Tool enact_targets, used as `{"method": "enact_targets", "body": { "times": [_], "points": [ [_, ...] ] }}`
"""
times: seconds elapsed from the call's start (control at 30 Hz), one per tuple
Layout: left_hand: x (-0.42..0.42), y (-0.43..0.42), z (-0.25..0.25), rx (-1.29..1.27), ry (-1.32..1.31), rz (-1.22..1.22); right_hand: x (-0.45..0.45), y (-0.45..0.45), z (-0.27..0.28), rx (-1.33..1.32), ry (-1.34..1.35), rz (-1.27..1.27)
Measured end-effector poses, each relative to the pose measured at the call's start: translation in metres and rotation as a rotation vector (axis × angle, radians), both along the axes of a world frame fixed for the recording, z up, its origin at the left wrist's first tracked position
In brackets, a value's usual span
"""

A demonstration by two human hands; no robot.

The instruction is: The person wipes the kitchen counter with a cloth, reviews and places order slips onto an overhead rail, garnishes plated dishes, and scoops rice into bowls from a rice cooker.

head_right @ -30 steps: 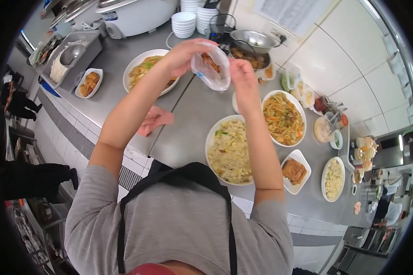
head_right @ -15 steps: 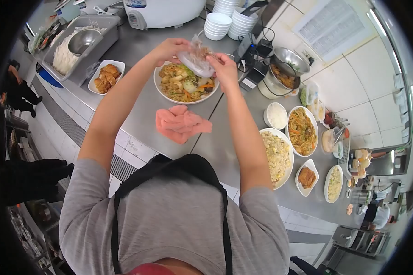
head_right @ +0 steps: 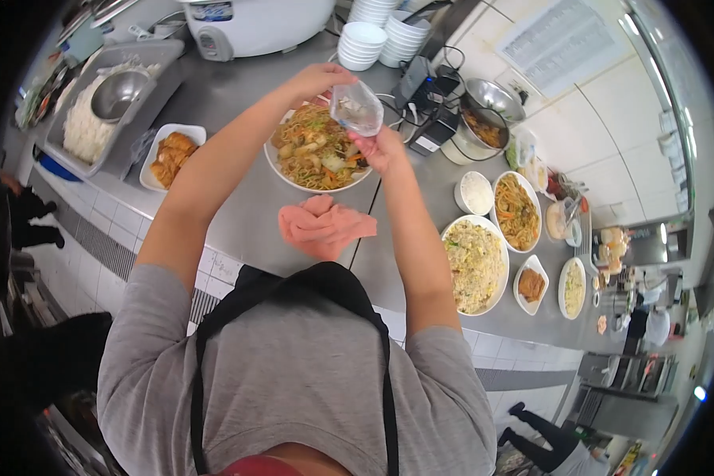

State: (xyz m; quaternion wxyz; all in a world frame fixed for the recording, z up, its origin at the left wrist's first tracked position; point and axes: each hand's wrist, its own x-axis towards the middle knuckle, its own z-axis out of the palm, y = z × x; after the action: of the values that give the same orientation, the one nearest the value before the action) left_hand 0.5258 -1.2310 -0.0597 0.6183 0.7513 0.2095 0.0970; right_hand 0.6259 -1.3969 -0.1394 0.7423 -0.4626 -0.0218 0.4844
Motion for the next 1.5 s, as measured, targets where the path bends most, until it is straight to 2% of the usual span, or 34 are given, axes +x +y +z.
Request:
{"method": "enact_targets", "body": {
  "times": [0.07, 0.1, 0.13, 0.2, 0.23, 0.27, 0.3, 0.37, 0.47, 0.5, 0.6, 0.63, 0.7, 0.83, 0.9, 0.93, 1.0, 1.03, 1.1, 1.17, 1.23, 1.27, 1.33, 1.37, 1.43, 1.5],
  "points": [
    [0.006, 0.0, 0.008, 0.045, -0.025, -0.06, -0.026, -0.013, 0.031, -0.122, -0.151, 0.152],
    [0.008, 0.002, 0.011, 0.093, -0.049, -0.102, -0.034, -0.022, 0.041, -0.261, -0.358, 0.158],
    [0.009, 0.001, 0.017, 0.1, -0.063, -0.141, -0.029, -0.03, 0.038, -0.258, -0.359, 0.105],
    [0.007, -0.015, 0.035, 0.082, -0.071, -0.218, -0.014, -0.049, 0.032, -0.358, -1.105, -0.318],
    [0.005, -0.029, 0.044, 0.057, -0.053, -0.248, -0.029, -0.055, 0.046, -0.256, -1.218, -0.393],
    [0.006, -0.044, 0.051, 0.045, -0.051, -0.288, -0.054, -0.058, 0.066, -0.154, -1.334, -0.459],
    [0.007, -0.058, 0.055, 0.032, -0.042, -0.32, -0.069, -0.062, 0.079, -0.176, -1.334, -0.509],
    [0.009, -0.085, 0.059, -0.003, -0.069, -0.382, -0.087, -0.071, 0.094, -0.497, -1.66, -0.437],
    [0.0, -0.109, 0.063, -0.074, -0.164, -0.362, -0.065, -0.113, 0.09, -0.542, -1.641, -0.386],
    [-0.006, -0.115, 0.062, -0.109, -0.223, -0.308, -0.053, -0.131, 0.093, -0.599, -1.508, -0.381],
    [-0.028, -0.121, 0.04, -0.167, -0.272, -0.294, 0.023, -0.2, 0.094, -0.837, -1.506, -0.585],
    [-0.036, -0.123, 0.028, -0.206, -0.235, -0.277, 0.051, -0.223, 0.101, -0.845, -1.419, -0.606],
    [-0.052, -0.135, 0.002, -0.251, -0.199, -0.228, 0.108, -0.252, 0.102, -0.929, -1.609, -0.758],
    [-0.085, -0.169, -0.035, -0.326, -0.114, -0.019, 0.203, -0.259, 0.086, -1.018, -1.481, -0.712],
    [-0.101, -0.186, -0.047, -0.42, -0.103, 0.078, 0.251, -0.256, 0.056, -1.096, -1.44, -0.708],
    [-0.11, -0.196, -0.052, -0.417, -0.109, 0.181, 0.283, -0.251, 0.034, -1.089, -1.478, -0.671],
    [-0.125, -0.211, -0.059, -0.324, -0.082, 0.246, 0.31, -0.237, 0.019, -1.237, -1.279, -0.438],
    [-0.135, -0.218, -0.061, -0.318, -0.089, 0.365, 0.313, -0.228, 0.018, -1.222, -1.39, -0.549],
    [-0.155, -0.227, -0.066, -0.33, -0.079, 0.437, 0.318, -0.217, 0.03, -0.905, -1.644, -0.764],
    [-0.177, -0.228, -0.078, -0.338, -0.09, 0.579, 0.291, -0.21, 0.06, -0.36, -1.602, -0.822],
    [-0.199, -0.221, -0.078, -0.331, -0.102, 0.656, 0.232, -0.207, 0.1, -0.221, -1.453, -0.738],
    [-0.208, -0.214, -0.079, -0.319, -0.096, 0.682, 0.214, -0.208, 0.106, -0.202, -1.438, -0.721],
    [-0.225, -0.193, -0.086, -0.155, -0.083, 0.92, 0.182, -0.209, 0.113, 0.078, -1.515, -0.489],
    [-0.232, -0.181, -0.088, -0.154, -0.081, 0.929, 0.149, -0.203, 0.12, 0.084, -1.51, -0.482],
    [-0.247, -0.15, -0.092, -0.059, -0.133, 1.084, 0.069, -0.189, 0.129, 0.179, -1.508, -0.296],
    [-0.266, -0.11, -0.098, -0.073, -0.161, 1.124, 0.031, -0.179, 0.118, 0.073, -1.685, 0.046]
  ]
}}
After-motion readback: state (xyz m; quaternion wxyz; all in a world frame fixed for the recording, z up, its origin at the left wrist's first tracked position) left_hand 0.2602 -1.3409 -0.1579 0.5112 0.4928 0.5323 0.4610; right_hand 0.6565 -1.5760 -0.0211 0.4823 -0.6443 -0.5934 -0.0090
